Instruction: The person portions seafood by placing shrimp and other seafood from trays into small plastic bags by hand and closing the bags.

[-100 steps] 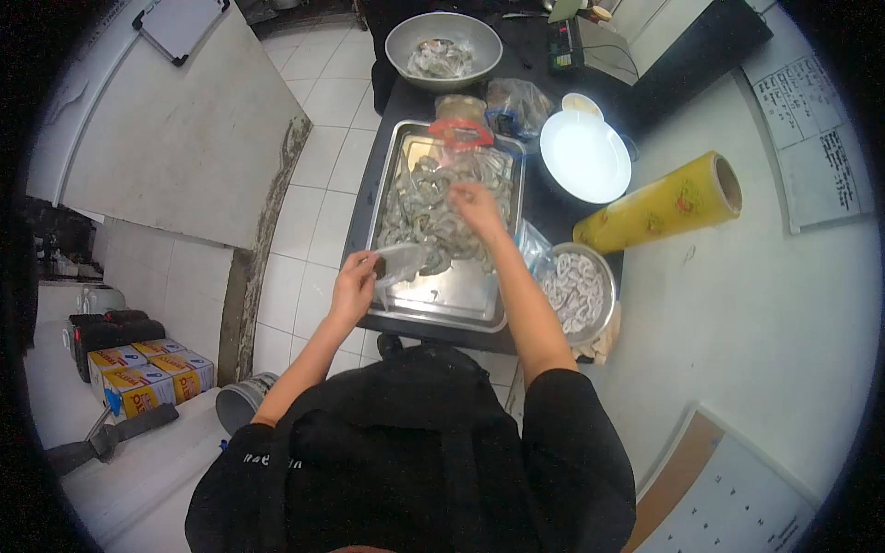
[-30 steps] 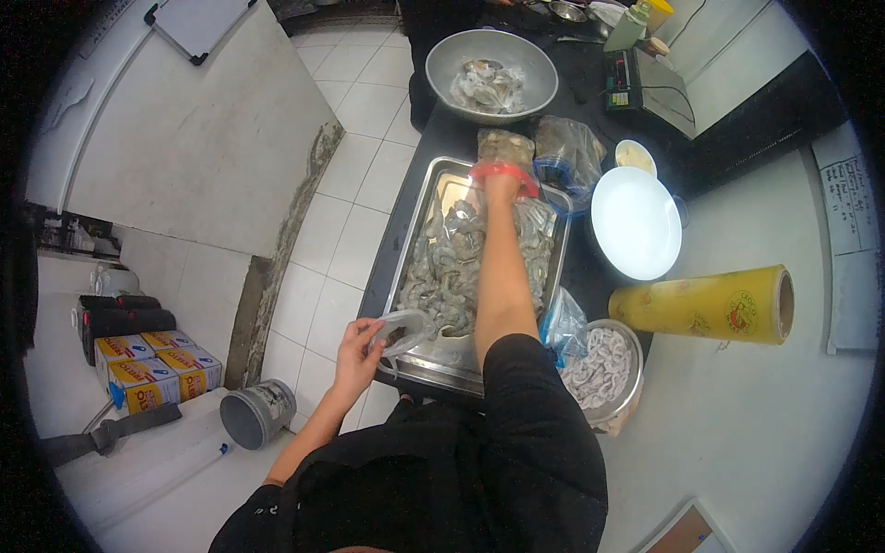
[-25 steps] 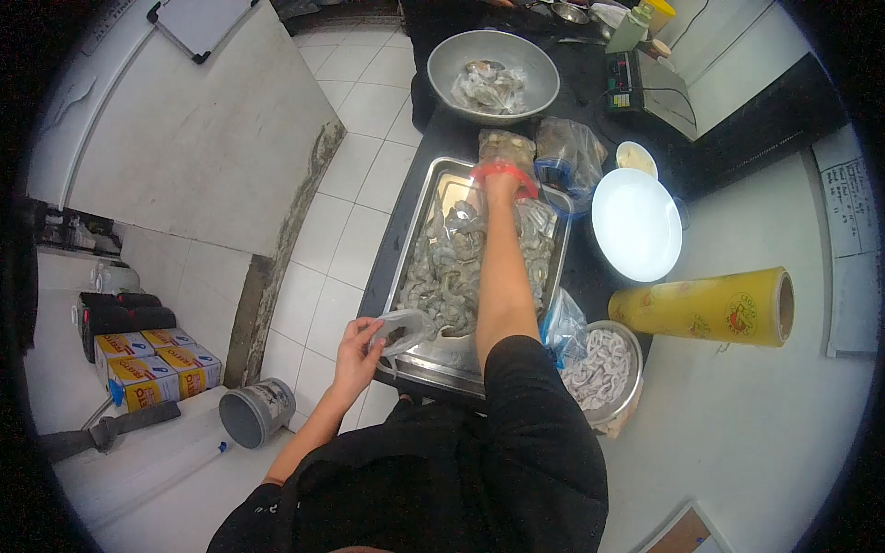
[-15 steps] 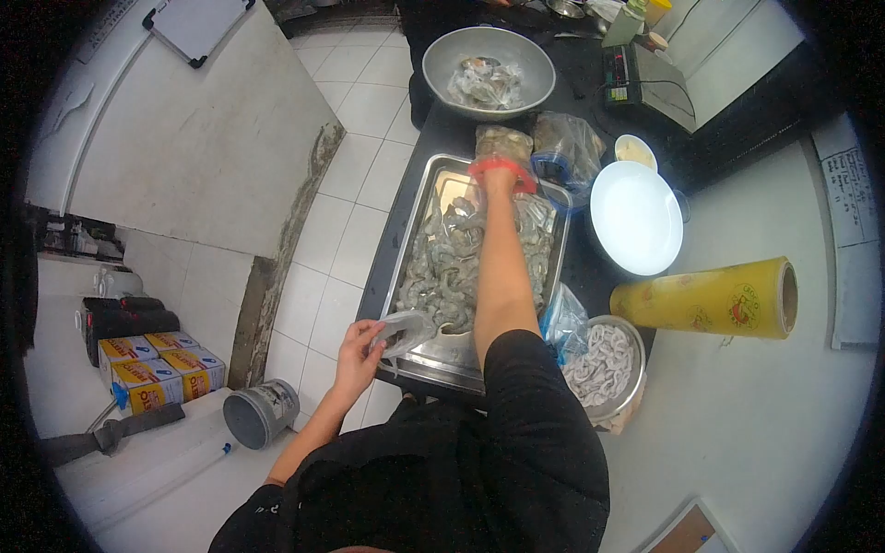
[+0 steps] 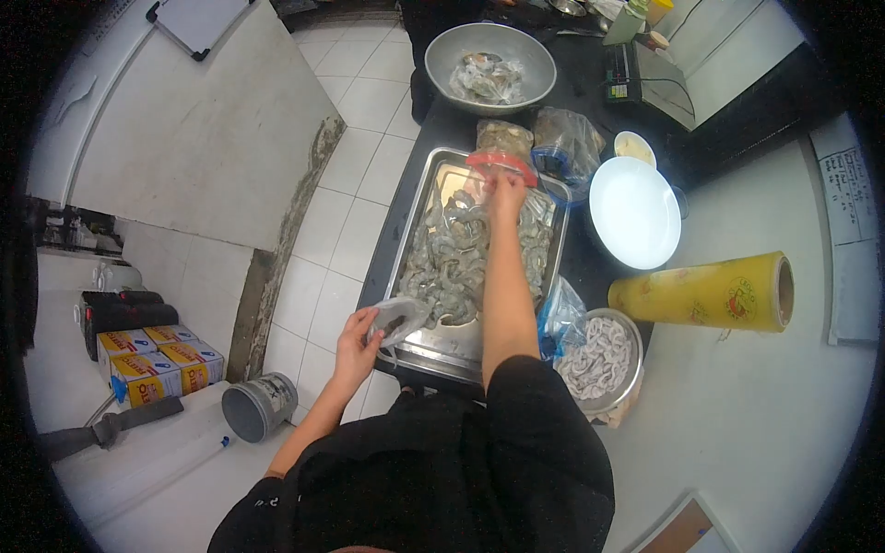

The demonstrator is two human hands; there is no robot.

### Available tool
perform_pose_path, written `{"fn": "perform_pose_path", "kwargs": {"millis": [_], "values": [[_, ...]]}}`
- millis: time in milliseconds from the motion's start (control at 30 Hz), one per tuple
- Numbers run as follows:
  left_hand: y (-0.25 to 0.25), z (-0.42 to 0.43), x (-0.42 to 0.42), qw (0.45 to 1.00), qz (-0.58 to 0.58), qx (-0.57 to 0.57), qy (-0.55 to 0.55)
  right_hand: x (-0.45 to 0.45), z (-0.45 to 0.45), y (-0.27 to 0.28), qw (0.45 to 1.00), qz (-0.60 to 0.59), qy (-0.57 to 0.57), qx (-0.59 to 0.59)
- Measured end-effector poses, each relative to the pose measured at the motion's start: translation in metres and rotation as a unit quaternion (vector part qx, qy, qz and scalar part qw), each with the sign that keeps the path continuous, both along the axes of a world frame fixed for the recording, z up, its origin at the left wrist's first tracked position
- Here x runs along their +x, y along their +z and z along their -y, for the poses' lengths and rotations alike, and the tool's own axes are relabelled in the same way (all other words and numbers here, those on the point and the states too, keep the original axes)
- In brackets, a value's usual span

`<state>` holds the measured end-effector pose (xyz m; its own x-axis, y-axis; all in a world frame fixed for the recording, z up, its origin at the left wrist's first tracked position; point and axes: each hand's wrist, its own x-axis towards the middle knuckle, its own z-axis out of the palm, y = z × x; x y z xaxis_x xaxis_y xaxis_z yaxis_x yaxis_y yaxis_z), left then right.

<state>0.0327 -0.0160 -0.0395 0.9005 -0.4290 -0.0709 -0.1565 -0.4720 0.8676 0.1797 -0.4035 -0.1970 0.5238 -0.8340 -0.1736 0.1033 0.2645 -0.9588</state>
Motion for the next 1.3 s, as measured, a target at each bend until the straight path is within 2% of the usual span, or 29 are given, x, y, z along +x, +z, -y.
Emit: {"fn": "perform_pose_path", "kwargs": {"millis": [33,67,133,267,367,400,467,533,600,667,733,767,867,900,933,1000,1033,1067,1133,1167,1200,1267,1300], "values": [[-0.003,-0.001,0.0,1.0,0.011,0.003,0.0,-0.022,-0.014,0.013,0.985,0.087,0.048,0.142],[-0.007,-0.003,0.001,1.0,0.023,0.005,0.0,-0.041,-0.026,0.027,0.985,0.083,0.049,0.14],[-0.011,-0.003,0.001,0.999,0.051,-0.004,-0.005,-0.075,-0.05,0.061,0.941,0.17,0.157,0.248],[-0.017,-0.005,0.001,0.999,0.051,0.01,-0.003,-0.123,-0.089,0.108,0.922,0.131,0.232,0.283],[-0.022,-0.006,-0.004,0.996,0.09,-0.007,-0.001,-0.151,-0.117,0.13,0.826,0.13,0.368,0.406],[-0.016,-0.005,-0.005,0.997,0.074,-0.011,-0.005,-0.156,-0.131,0.141,0.821,0.126,0.372,0.414],[-0.007,-0.009,-0.012,0.998,0.055,-0.008,-0.004,-0.168,-0.16,0.168,0.785,0.038,0.425,0.449],[-0.002,-0.011,-0.015,0.999,0.018,-0.036,-0.019,-0.174,-0.183,0.165,0.777,0.02,0.45,0.439],[-0.001,-0.015,-0.018,0.999,0.016,-0.036,-0.032,-0.177,-0.201,0.156,0.772,-0.06,0.474,0.419],[0.003,-0.02,-0.021,0.998,0.003,-0.044,-0.039,-0.177,-0.217,0.169,0.784,-0.067,0.465,0.406],[-0.011,-0.026,-0.023,0.998,0.035,-0.04,-0.042,-0.178,-0.228,0.18,0.81,-0.1,0.476,0.327],[-0.019,-0.03,-0.024,0.997,0.065,-0.032,-0.041,-0.178,-0.229,0.169,0.813,-0.136,0.501,0.265],[-0.014,-0.036,-0.025,0.997,0.054,-0.035,-0.048,-0.185,-0.244,0.186,0.819,-0.156,0.505,0.221],[-0.016,-0.037,-0.026,0.995,0.072,-0.048,-0.054,-0.186,-0.246,0.188,0.801,-0.131,0.561,0.165],[-0.017,-0.038,-0.027,0.994,0.072,-0.052,-0.058,-0.189,-0.247,0.192,0.804,-0.132,0.557,0.163],[-0.014,-0.041,-0.028,0.997,0.023,-0.059,-0.045,-0.192,-0.253,0.206,0.805,-0.248,0.539,0.021],[-0.011,-0.042,-0.028,0.996,0.024,-0.062,-0.053,-0.195,-0.255,0.201,0.798,-0.267,0.537,-0.051],[-0.008,-0.042,-0.029,0.997,0.024,-0.058,-0.045,-0.201,-0.259,0.196,0.803,-0.27,0.528,-0.05],[-0.005,-0.04,-0.031,0.996,0.02,-0.062,-0.057,-0.218,-0.269,0.184,0.788,-0.243,0.509,-0.248],[-0.005,-0.041,-0.029,0.997,0.01,-0.058,-0.055,-0.227,-0.278,0.178,0.784,-0.248,0.462,-0.332],[-0.004,-0.041,-0.027,0.997,0.001,-0.055,-0.053,-0.234,-0.278,0.194,0.789,-0.256,0.45,-0.331],[-0.004,-0.041,-0.025,0.996,0.017,-0.055,-0.07,-0.243,-0.278,0.239,0.793,-0.273,0.509,-0.192],[-0.012,-0.043,-0.024,0.995,0.027,-0.055,-0.075,-0.249,-0.277,0.209,0.858,-0.207,0.433,-0.185]]}}
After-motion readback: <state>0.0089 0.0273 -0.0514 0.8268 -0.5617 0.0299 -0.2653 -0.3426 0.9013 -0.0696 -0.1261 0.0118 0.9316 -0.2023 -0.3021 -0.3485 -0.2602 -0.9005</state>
